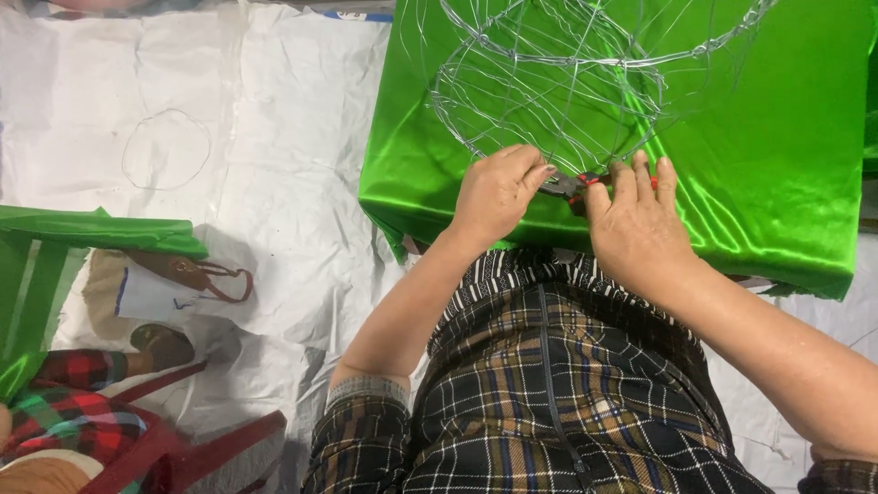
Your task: Twisting and securing metal wires to create a wireframe structure using hands and pliers.
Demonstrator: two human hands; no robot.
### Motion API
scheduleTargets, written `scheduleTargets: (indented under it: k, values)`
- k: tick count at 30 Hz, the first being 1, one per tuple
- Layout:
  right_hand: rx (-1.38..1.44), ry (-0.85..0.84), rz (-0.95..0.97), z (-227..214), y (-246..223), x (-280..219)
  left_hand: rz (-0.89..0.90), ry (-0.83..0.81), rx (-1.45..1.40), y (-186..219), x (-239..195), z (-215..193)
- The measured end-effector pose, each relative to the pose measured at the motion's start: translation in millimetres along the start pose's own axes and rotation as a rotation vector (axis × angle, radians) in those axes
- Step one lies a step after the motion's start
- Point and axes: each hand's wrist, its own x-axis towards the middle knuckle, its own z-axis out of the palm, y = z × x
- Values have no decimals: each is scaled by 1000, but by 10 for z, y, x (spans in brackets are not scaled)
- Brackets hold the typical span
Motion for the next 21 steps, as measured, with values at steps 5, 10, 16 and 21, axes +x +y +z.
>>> scheduleTargets:
  k: [5, 10, 16, 21]
  values:
    - [-139, -4, 1, 47, 4, -18, 5, -1, 26, 96, 11, -24]
    - [-184, -37, -20, 74, 44, -18, 24, 15, 7, 100, -4, -3]
    - [-114, -29, -52, 219, 138, 23, 17, -15, 39, 76, 8, -1]
    - [-177, 25, -132, 204, 211, 42, -6, 1, 38, 75, 12, -4]
